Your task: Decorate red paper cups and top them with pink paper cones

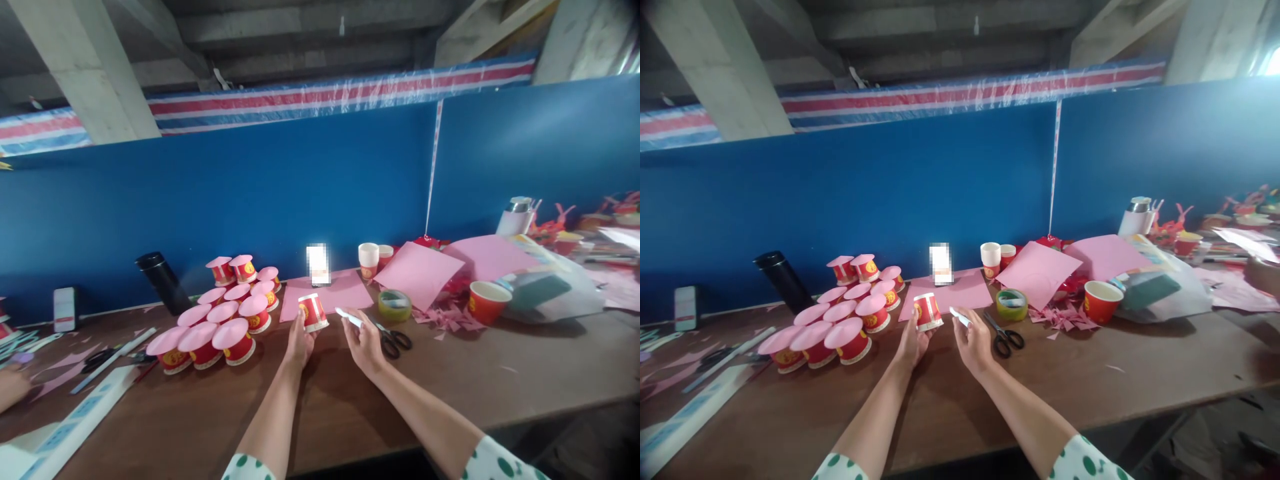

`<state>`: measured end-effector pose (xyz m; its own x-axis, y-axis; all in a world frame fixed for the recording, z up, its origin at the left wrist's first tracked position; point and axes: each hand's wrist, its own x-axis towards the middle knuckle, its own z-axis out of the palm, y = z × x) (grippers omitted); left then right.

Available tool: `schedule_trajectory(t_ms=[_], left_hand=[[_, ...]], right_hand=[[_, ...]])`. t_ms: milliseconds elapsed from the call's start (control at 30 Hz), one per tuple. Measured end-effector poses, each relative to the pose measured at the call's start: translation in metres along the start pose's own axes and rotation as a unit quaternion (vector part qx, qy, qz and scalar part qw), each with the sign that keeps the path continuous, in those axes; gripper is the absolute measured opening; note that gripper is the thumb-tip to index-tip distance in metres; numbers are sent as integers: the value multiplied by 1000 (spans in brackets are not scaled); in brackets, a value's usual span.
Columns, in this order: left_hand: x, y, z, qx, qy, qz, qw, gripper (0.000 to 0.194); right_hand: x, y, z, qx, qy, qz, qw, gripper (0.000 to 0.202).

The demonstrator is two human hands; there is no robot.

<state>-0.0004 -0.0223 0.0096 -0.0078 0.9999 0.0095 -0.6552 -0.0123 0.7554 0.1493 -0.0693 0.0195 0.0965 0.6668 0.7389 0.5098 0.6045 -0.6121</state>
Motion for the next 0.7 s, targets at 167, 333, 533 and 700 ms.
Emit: schedule_trajectory(t_ms=[167, 333, 533, 700], left_hand=[[4, -4, -5, 17, -4, 7, 1000, 37], [6, -4, -6, 38, 4, 2, 999, 47], [5, -6, -5, 51, 7, 16, 999, 45], [2, -4, -2, 58, -6, 21, 998, 41]], right_hand=[[0, -1, -1, 3, -5, 4, 1000, 26], [-1, -6, -2, 8, 1, 42, 999, 29], [-2, -9, -3, 43, -9, 64, 997, 30], [-5, -8, 0, 112, -40, 73, 990, 26]])
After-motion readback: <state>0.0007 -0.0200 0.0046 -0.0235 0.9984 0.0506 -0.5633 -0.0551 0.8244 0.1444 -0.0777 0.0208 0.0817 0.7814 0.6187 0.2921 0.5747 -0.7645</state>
